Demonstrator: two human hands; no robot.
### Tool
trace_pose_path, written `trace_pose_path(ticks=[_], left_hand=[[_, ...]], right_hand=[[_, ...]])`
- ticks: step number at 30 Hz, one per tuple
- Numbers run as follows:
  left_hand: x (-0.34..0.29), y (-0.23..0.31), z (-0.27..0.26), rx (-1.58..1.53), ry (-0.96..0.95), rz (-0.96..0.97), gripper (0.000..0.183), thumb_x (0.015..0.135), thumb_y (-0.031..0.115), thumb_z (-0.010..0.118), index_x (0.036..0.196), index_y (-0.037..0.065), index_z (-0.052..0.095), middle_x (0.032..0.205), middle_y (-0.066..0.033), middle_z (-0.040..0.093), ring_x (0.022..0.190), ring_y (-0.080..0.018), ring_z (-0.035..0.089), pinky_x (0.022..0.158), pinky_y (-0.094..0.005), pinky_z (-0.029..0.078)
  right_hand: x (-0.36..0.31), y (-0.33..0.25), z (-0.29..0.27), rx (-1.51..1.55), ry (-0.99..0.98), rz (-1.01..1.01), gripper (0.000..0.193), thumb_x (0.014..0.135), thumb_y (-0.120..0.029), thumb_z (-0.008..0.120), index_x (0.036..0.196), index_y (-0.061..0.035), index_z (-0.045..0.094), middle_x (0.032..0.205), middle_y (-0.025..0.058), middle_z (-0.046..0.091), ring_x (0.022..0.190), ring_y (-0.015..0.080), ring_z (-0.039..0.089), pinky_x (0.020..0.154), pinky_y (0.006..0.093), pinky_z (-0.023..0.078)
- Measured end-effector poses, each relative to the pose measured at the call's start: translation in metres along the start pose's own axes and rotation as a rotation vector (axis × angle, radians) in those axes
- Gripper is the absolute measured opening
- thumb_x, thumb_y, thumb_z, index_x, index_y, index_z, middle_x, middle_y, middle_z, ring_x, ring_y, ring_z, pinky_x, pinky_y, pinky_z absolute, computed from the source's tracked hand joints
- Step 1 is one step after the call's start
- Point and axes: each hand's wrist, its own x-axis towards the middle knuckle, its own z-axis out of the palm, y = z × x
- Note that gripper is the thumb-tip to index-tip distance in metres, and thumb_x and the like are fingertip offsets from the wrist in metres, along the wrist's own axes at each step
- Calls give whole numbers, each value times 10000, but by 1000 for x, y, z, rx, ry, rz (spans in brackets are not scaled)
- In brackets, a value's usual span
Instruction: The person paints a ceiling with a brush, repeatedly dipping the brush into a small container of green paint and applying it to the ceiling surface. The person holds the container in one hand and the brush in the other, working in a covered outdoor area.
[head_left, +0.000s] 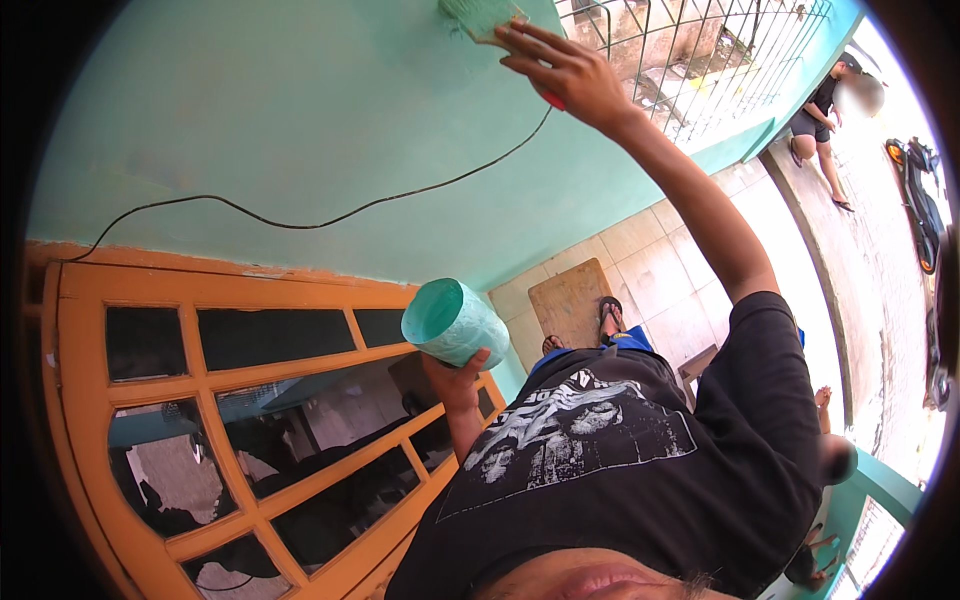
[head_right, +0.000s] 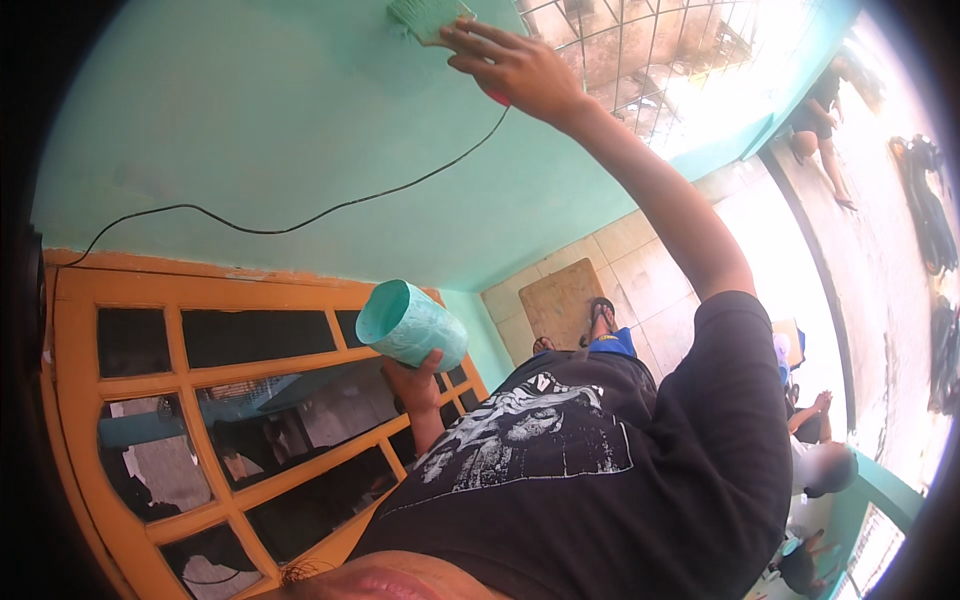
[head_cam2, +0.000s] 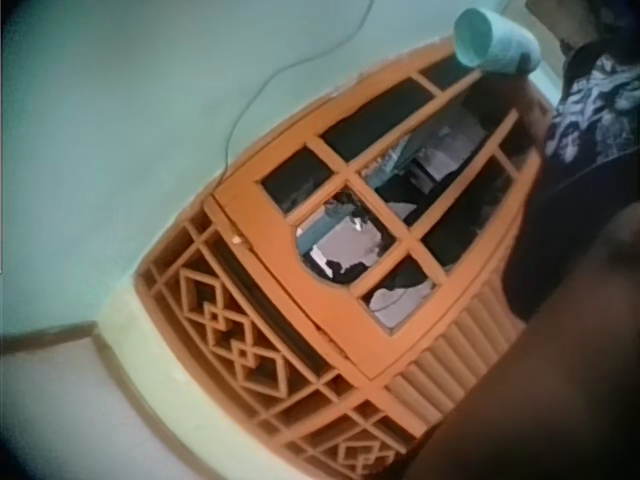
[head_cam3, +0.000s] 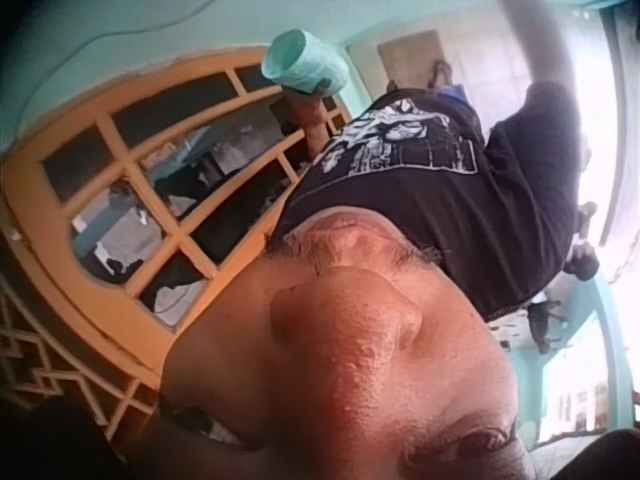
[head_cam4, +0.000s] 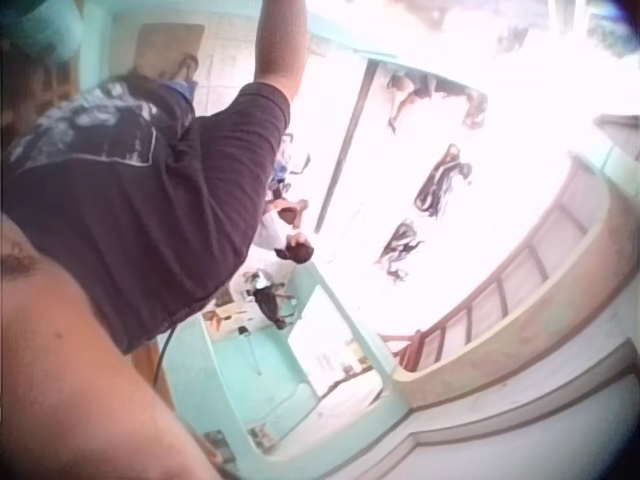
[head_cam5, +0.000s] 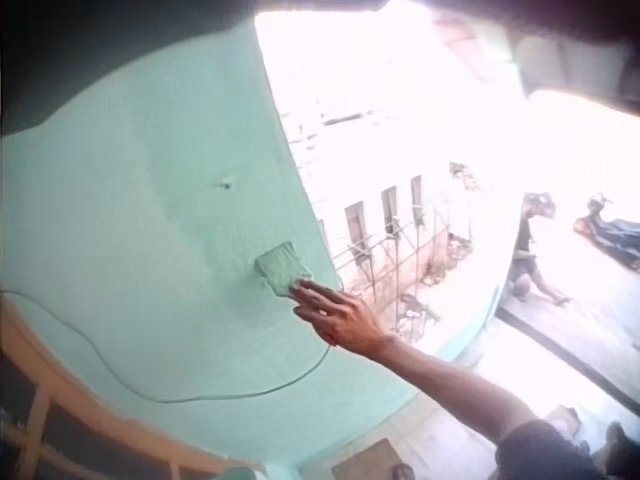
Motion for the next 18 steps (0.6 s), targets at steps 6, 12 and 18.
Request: trace_pose_path(ticks=[6,12,18], left_hand=[[4,-1,19,20,-56,31,909,644,187,948,1396,30,463,1277,-101,581,1177,-236,583,1027,-411,473],[4,-7,27,19,-42,18,922,639,211,953,1399,27,463,1272,-101,590,1172,-240,586,1032,-413,463],[0,-12,38,50,-80,-19,978,631,237,961,1426,35,428,1305,-105,568,1200,-251,569,1049,-419,452]], right_hand=[[-48,-33,12,79,-294,51,276,914,-145,657,1188,-183,669,1480,-29,547,1373,179,505,1081,330,498],[-21,-5,-32,133,-235,78,293,942,-147,657,1228,-206,681,1390,-11,633,1305,206,580,1059,357,522],[17,24,-28,36,199,-22,272,885,-143,687,1141,-233,693,1432,-64,593,1297,178,578,947,303,573]])
